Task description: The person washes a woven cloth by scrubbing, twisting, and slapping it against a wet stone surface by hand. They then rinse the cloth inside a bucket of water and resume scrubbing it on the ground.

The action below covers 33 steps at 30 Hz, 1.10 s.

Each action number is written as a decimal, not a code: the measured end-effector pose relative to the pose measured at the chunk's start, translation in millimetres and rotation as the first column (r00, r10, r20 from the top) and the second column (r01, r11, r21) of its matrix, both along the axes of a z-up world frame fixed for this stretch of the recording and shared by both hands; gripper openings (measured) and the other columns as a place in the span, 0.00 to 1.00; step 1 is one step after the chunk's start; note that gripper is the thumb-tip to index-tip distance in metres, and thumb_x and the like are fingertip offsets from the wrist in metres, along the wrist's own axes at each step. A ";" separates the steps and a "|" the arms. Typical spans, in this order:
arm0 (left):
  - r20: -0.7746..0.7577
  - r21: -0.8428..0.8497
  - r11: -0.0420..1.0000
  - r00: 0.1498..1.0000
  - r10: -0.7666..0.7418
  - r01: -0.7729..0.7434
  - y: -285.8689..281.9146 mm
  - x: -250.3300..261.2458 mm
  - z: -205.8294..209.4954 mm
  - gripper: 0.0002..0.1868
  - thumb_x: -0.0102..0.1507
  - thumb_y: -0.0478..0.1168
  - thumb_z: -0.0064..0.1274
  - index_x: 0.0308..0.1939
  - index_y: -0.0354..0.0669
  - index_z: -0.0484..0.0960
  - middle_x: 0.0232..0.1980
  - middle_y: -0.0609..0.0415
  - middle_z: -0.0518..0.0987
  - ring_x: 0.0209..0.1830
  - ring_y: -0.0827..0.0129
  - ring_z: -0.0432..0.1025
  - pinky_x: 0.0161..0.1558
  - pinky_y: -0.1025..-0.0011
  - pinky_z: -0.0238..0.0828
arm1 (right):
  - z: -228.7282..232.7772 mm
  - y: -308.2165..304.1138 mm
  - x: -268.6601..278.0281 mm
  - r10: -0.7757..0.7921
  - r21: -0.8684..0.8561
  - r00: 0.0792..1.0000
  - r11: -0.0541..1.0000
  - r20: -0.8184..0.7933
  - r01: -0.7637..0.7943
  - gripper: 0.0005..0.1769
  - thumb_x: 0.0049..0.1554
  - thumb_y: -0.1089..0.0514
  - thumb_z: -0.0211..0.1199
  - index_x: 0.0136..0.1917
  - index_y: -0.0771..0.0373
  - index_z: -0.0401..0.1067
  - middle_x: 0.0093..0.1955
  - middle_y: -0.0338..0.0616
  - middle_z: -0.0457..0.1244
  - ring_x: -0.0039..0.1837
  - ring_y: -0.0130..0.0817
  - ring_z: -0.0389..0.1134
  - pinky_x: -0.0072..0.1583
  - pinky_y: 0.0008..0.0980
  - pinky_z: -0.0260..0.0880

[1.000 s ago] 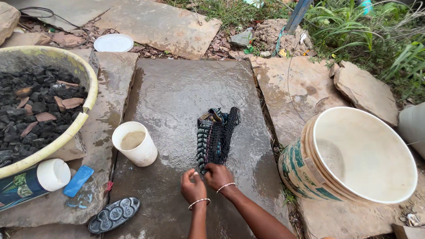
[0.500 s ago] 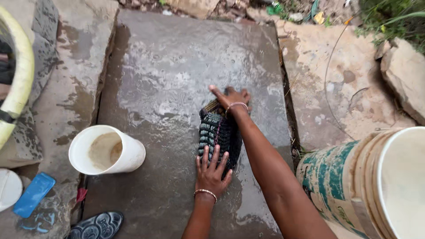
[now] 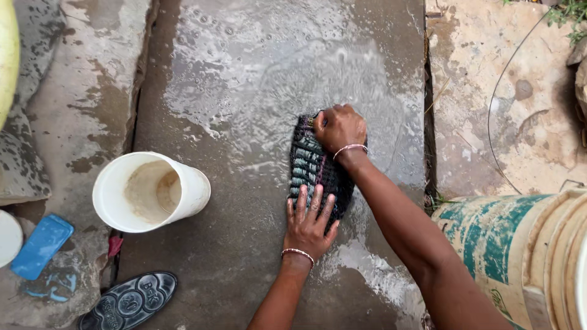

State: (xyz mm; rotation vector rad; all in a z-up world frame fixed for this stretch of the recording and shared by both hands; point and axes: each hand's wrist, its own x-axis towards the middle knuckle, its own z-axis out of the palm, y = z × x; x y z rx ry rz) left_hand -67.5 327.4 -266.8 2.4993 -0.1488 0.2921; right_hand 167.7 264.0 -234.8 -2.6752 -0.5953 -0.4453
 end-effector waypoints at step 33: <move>-0.047 0.039 0.999 0.999 -0.007 0.009 -3.2 4.7 -22.1 0.35 0.66 0.57 0.51 0.76 0.54 0.69 0.82 0.45 0.57 0.82 0.42 0.44 0.73 0.32 0.40 | -10.0 26.2 25.6 -0.171 -0.118 0.971 0.981 -0.167 0.153 0.15 0.58 0.49 0.61 0.32 0.56 0.77 0.30 0.52 0.66 0.29 0.49 0.66 0.34 0.48 0.66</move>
